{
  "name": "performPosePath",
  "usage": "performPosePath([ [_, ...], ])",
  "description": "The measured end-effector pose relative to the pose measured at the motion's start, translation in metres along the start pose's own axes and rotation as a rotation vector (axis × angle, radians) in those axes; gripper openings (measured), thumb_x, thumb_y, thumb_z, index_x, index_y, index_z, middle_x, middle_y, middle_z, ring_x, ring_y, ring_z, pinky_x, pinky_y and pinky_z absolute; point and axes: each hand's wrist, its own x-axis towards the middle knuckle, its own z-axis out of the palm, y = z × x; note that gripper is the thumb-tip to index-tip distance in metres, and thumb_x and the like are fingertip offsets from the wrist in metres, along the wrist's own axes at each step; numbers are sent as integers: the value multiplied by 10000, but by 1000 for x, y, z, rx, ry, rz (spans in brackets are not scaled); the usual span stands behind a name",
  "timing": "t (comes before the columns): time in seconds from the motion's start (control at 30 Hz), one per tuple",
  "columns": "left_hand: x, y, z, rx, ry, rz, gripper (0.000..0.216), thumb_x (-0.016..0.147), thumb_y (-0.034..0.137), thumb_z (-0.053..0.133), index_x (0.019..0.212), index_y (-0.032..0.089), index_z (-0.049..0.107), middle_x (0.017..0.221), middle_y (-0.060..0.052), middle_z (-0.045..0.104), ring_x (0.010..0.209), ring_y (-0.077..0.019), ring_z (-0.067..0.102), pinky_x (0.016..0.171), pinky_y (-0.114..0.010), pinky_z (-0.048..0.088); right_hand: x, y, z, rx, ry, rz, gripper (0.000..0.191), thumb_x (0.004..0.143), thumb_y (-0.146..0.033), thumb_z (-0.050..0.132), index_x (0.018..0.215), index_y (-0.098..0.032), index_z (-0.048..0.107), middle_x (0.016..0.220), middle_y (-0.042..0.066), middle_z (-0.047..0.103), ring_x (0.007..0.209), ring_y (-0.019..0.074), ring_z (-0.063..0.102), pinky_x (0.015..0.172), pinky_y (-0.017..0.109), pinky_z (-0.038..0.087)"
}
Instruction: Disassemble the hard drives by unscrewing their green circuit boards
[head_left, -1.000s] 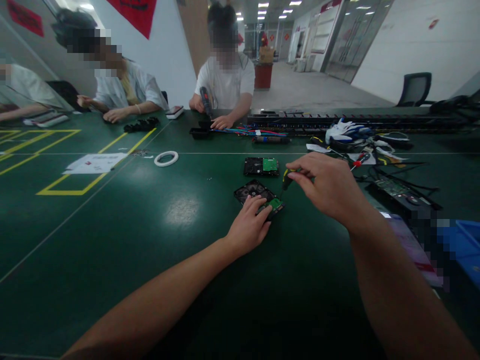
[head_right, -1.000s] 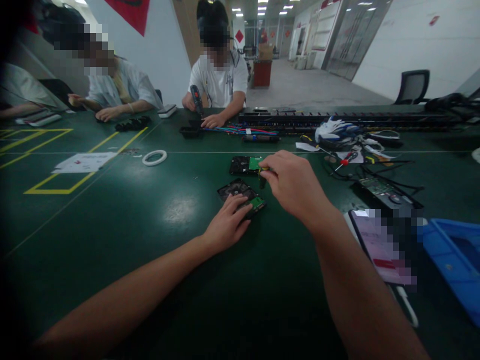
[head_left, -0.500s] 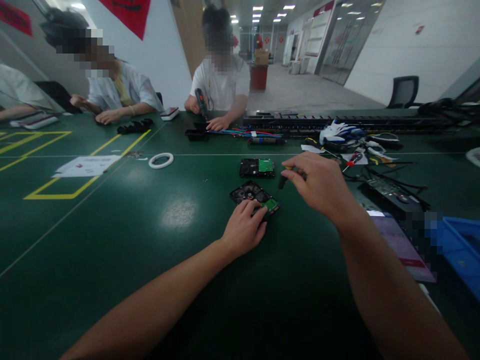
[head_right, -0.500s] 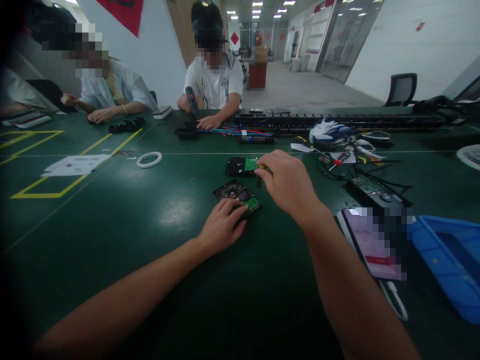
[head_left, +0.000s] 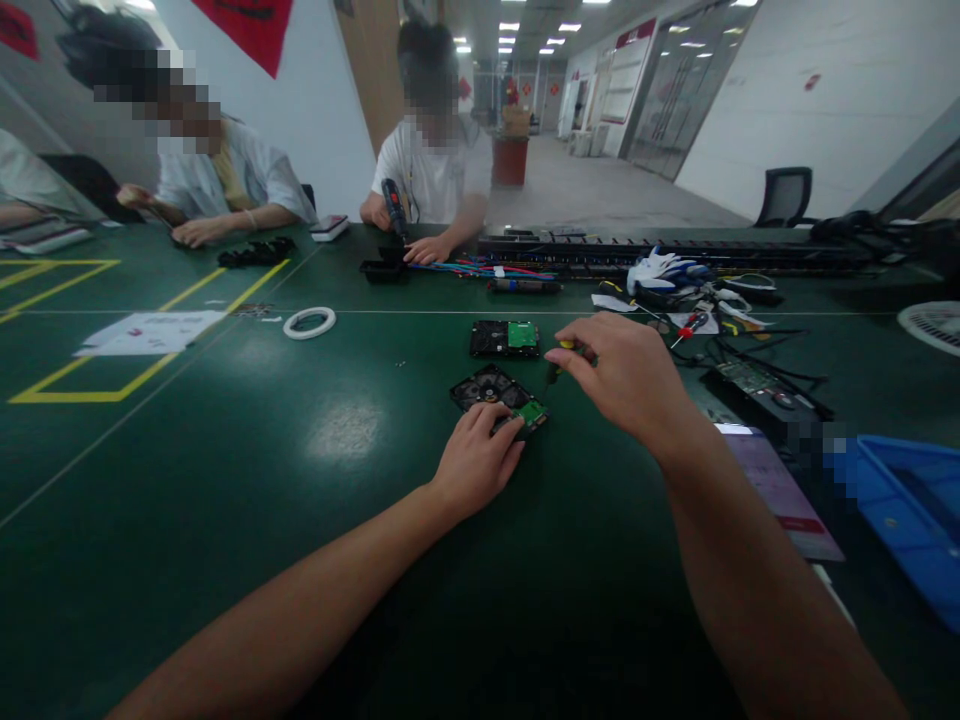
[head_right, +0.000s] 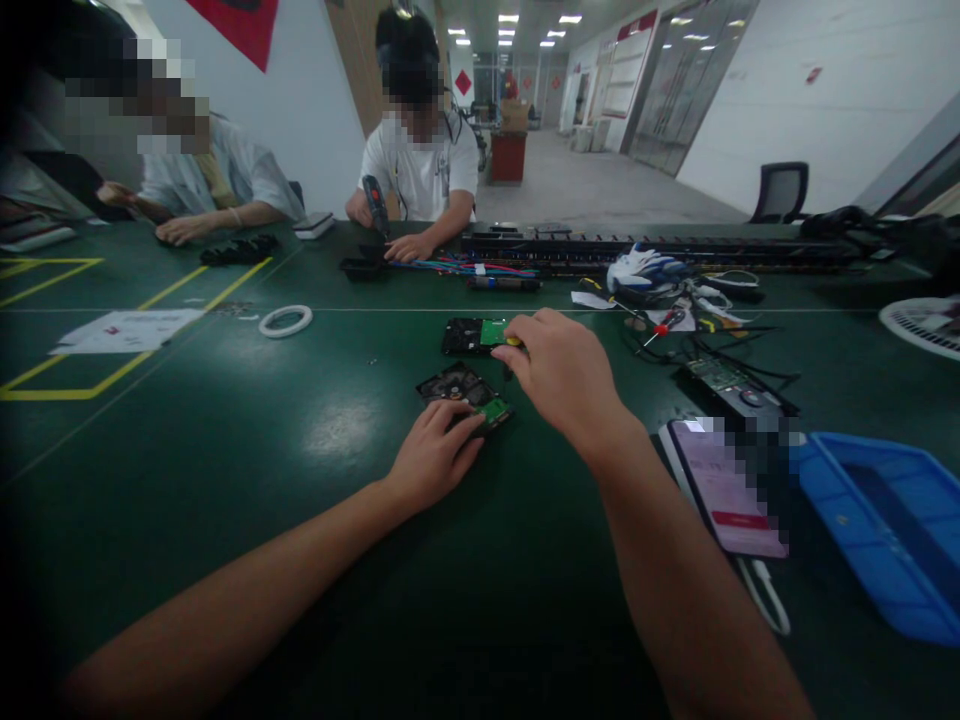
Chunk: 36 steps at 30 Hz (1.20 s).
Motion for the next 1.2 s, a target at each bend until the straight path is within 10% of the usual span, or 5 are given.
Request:
performPosePath([
  [0.17, 0, 0, 1, -30, 27, -15, 348, 964, 304, 544, 1291, 196, 592, 1250, -131, 569, 1199, -293, 528, 1027, -506, 510, 0, 1, 2, -60, 48, 62, 289, 937, -469, 643, 830, -204, 690, 824, 76, 679, 748, 224, 602, 686, 345, 407],
  [0.7, -2, 3, -5, 68, 68, -207, 494, 879, 429, 635, 1313, 204, 560, 1283, -126, 568, 1248, -329, 478, 1089, -528, 394, 1, -2, 3, 121, -40, -94, 310, 926, -117, 513, 1168, -155, 701, 1219, 126, 717, 1130, 291, 653, 976, 427, 481],
  [1.2, -8, 2, -12, 49, 69, -272, 458, 856, 396, 647, 1273, 227, 563, 1212, -113, 593, 1215, -325, 483, 1075, -519, 376, 2, -2, -1, 88, -9, -55, 167, 937, -225, 572, 1016, -186, 714, 1029, 107, 741, 974, 279, 670, 861, 413, 478],
])
